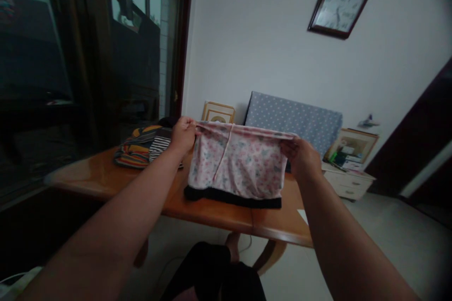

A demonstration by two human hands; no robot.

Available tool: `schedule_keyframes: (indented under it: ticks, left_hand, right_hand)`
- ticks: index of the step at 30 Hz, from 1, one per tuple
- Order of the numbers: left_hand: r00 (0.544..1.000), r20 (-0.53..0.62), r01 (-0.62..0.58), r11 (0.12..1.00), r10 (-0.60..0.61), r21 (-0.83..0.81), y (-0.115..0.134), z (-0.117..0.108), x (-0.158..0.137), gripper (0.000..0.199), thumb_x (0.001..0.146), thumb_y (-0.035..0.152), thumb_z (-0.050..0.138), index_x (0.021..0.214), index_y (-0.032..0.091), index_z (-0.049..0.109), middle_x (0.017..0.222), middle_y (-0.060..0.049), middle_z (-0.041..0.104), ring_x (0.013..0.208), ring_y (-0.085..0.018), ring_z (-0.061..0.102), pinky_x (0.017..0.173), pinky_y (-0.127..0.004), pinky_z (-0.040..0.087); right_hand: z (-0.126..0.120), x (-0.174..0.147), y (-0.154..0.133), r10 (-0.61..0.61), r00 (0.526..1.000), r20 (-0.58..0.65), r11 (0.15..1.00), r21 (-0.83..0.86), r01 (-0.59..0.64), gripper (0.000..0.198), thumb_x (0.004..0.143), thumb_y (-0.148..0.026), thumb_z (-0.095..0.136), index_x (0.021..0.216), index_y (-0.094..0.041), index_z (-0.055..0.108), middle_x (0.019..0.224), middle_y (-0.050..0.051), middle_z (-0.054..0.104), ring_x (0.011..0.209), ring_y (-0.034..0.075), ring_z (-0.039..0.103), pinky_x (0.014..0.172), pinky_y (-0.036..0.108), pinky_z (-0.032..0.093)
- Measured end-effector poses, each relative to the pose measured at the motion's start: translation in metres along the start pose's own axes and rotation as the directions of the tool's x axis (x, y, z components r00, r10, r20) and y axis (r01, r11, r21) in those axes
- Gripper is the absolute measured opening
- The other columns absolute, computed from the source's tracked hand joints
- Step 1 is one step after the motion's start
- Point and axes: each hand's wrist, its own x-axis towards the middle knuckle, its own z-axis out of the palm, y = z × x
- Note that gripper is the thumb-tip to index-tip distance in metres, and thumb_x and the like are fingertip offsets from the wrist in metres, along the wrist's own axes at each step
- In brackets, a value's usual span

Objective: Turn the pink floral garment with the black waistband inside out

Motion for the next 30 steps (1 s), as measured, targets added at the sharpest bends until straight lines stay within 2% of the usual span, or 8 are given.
schedule_keyframes:
  ticks: [4,7,9,13,18,20,24,30]
  left_hand:
    - [1.000,0.019,-0.002,0.999,0.002,-0.036,0.017,-0.004,-0.013,0.013,0.087,0.032,0.056,0.093,0.020,0.057,0.082,0.001,0.066,0.066,-0.015,0.066,0.063,-0.025,0.047]
    - [0.994,0.076,0.071,0.995,-0.077,0.075,0.007,-0.027,-0.057,0.014,0.085,0.034,0.057,0.089,0.020,0.060,0.076,0.000,0.067,0.068,-0.018,0.066,0.064,-0.026,0.046]
    - [0.979,0.118,0.137,0.963,-0.168,0.232,-0.007,-0.047,-0.092,0.012,0.083,0.032,0.057,0.083,0.021,0.060,0.072,0.000,0.067,0.068,-0.019,0.064,0.062,-0.026,0.045]
    - [0.942,0.170,0.138,0.796,-0.290,0.590,-0.032,-0.081,-0.148,0.015,0.083,0.034,0.056,0.079,0.022,0.064,0.073,-0.002,0.070,0.069,-0.019,0.062,0.061,-0.026,0.039]
    - [0.915,0.248,0.008,0.627,-0.320,0.779,-0.032,-0.102,-0.176,0.028,0.088,0.043,0.054,0.072,0.023,0.064,0.069,-0.004,0.066,0.063,-0.020,0.058,0.057,-0.029,0.030]
    - [0.915,0.257,-0.033,0.578,-0.310,0.815,-0.025,-0.103,-0.181,0.031,0.089,0.045,0.055,0.070,0.023,0.063,0.069,-0.005,0.065,0.064,-0.022,0.057,0.058,-0.030,0.030]
    - [0.955,0.280,-0.191,0.518,-0.099,0.834,-0.006,-0.089,-0.195,0.022,0.091,0.037,0.055,0.079,0.022,0.065,0.087,-0.010,0.068,0.085,-0.026,0.062,0.071,-0.033,0.038]
    - [0.882,0.464,-0.322,0.620,-0.077,0.715,0.005,-0.047,-0.222,0.035,0.094,0.053,0.055,0.095,0.022,0.069,0.105,-0.012,0.067,0.100,-0.029,0.059,0.086,-0.038,0.040]
  right_hand:
    - [-0.011,-0.025,0.001,-0.041,0.998,0.041,0.999,0.028,0.040,0.024,0.078,-0.030,0.066,0.097,-0.017,0.072,0.098,0.007,0.077,0.086,0.019,0.075,0.079,0.030,0.062]
    - [-0.036,-0.072,0.023,-0.004,0.995,0.096,0.996,-0.094,0.013,0.026,0.076,-0.036,0.073,0.093,-0.017,0.075,0.103,0.008,0.077,0.092,0.022,0.074,0.082,0.032,0.061]
    - [-0.059,-0.110,0.044,0.121,0.982,0.146,0.962,-0.262,-0.080,0.029,0.076,-0.043,0.075,0.087,-0.017,0.076,0.096,0.008,0.077,0.090,0.025,0.074,0.080,0.034,0.061]
    - [-0.102,-0.176,0.081,0.310,0.937,0.160,0.831,-0.524,-0.186,0.036,0.075,-0.054,0.073,0.079,-0.018,0.074,0.084,0.007,0.076,0.082,0.027,0.072,0.072,0.034,0.058]
    - [-0.125,-0.215,0.093,0.418,0.882,0.218,0.780,-0.583,-0.226,0.033,0.078,-0.053,0.070,0.076,-0.020,0.067,0.076,0.004,0.071,0.078,0.025,0.072,0.073,0.034,0.054]
    - [-0.125,-0.221,0.090,0.441,0.866,0.236,0.767,-0.599,-0.228,0.032,0.076,-0.052,0.071,0.072,-0.020,0.064,0.072,0.003,0.068,0.076,0.024,0.071,0.071,0.034,0.054]
    - [-0.122,-0.225,0.087,0.449,0.849,0.280,0.745,-0.641,-0.183,0.033,0.073,-0.052,0.072,0.068,-0.020,0.062,0.073,0.002,0.067,0.073,0.022,0.068,0.069,0.033,0.054]
    - [-0.117,-0.222,0.092,0.427,0.857,0.290,0.682,-0.725,-0.095,0.038,0.079,-0.058,0.066,0.076,-0.020,0.068,0.064,0.000,0.064,0.055,0.017,0.058,0.055,0.029,0.047]
